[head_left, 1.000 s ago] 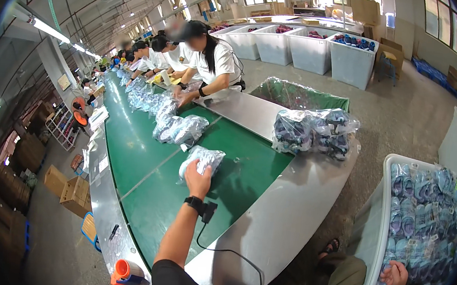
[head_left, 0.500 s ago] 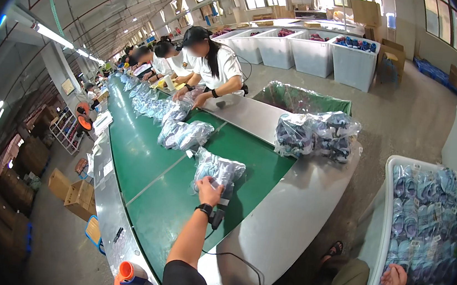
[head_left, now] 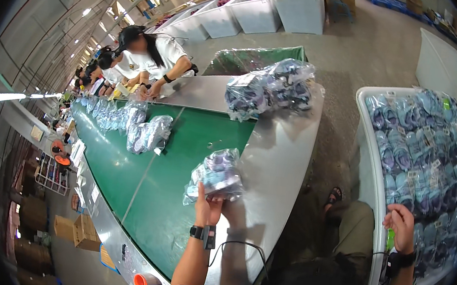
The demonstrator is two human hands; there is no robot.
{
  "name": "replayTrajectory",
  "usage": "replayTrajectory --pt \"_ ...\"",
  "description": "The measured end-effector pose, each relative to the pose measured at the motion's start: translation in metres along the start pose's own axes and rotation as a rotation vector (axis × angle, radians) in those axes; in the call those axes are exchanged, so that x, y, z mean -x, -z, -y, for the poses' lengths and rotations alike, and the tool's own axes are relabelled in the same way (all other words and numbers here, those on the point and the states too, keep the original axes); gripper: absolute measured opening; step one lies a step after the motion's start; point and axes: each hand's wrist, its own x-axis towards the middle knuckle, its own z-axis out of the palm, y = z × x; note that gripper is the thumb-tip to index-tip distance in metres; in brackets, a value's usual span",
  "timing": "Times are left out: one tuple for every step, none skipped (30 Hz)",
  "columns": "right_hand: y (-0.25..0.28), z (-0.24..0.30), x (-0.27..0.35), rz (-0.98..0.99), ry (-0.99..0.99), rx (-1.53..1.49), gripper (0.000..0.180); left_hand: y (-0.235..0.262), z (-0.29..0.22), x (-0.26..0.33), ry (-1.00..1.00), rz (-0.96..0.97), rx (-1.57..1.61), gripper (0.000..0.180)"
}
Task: The person repeatedly picks packaged items from a large white bin and places them onto a green conveyor belt. The items are individually wrapped in clear plastic bags. The person works continuously, moving items from the bin to the belt where other workers are visible in the background.
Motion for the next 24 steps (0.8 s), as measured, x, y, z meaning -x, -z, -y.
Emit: replayTrajectory --pt "-0.001 0.002 0.002 0.003 0.01 0.006 0.024 0.003 0.001 -0.005 -0.004 -0.103 0.085 0.057" --pt "-0.001 0.005 0.004 0.012 0.034 0.017 0.024 0.007 0.002 -0.008 -0.029 -0.105 0.104 0.052" --pt "-0.002 0.007 0.006 0.014 0.033 0.025 0.024 0.009 0.003 -0.012 -0.044 -0.141 0.124 0.047" --pt "-0.002 0.009 0.008 0.019 0.043 0.024 0.024 0.013 -0.001 -0.012 -0.019 -0.08 0.081 0.039" --pt "-0.003 0.01 0.01 0.027 0.062 0.019 0.024 0.013 0.0 -0.012 -0.027 -0.001 0.133 0.043" --pt "-0.003 0.012 0.013 0.032 0.052 0.018 0.024 0.014 -0.002 -0.009 -0.033 -0.007 0.169 0.048" --pt "-0.004 0.014 0.014 0.037 0.065 0.037 0.024 0.013 -0.002 -0.004 -0.024 -0.023 0.221 0.053" --pt "-0.005 0.016 0.016 0.042 0.078 0.056 0.024 0.01 -0.003 0.002 -0.009 -0.078 0.247 0.056" --pt "-0.006 0.018 0.017 0.05 0.1 0.074 0.024 0.006 -0.004 0.008 -0.018 0.019 0.213 0.059" --pt "-0.008 0.02 0.018 0.046 0.089 0.069 0.025 0.003 -0.002 0.018 -0.03 0.153 0.169 0.059" --pt "-0.011 0.022 0.017 0.048 0.089 0.057 0.025 -0.001 0.001 0.027 -0.026 0.254 0.139 0.058" --pt "-0.014 0.024 0.016 0.049 0.093 0.044 0.025 -0.003 0.007 0.041 0.001 0.383 0.177 0.058" --pt "-0.018 0.027 0.017 0.046 0.098 0.03 0.025 -0.007 0.011 0.049 0.085 0.404 0.24 0.056" --pt "-0.022 0.03 0.017 0.058 0.11 0.032 0.025 -0.008 0.018 0.059 0.12 0.344 0.213 0.056" --pt "-0.027 0.033 0.016 0.067 0.077 0.013 0.025 -0.008 0.024 0.067 0.16 0.443 0.212 0.055" --pt "-0.033 0.035 0.015 0.104 0.065 0.01 0.026 -0.009 0.033 0.071 0.148 0.357 0.164 0.054" --pt "-0.038 0.038 0.015 0.138 0.069 0.014 0.026 -0.008 0.041 0.075 0.199 0.361 0.167 0.054" --pt "-0.044 0.041 0.015 0.179 0.058 0.02 0.027 -0.006 0.05 0.078 0.161 0.299 0.06 0.054" --pt "-0.05 0.044 0.015 0.222 0.07 0.034 0.027 -0.005 0.059 0.08 0.121 0.213 -0.06 0.055" --pt "-0.056 0.046 0.015 0.261 0.056 0.016 0.027 -0.006 0.065 0.081 0.175 0.227 0.014 0.057" --pt "-0.061 0.048 0.014 0.307 0.066 0.003 0.028 -0.007 0.07 0.083 0.213 0.341 0.018 0.057" --pt "-0.065 0.05 0.014 0.342 0.052 -0.031 0.027 -0.009 0.072 0.086 0.251 0.428 0.017 0.058" --pt "-0.068 0.051 0.014 0.351 0.034 -0.024 0.028 -0.013 0.073 0.09 0.284 0.515 0.017 0.059" --pt "-0.071 0.052 0.014 0.364 0.026 -0.021 0.028 -0.018 0.072 0.095 0.312 0.603 0.017 0.06"
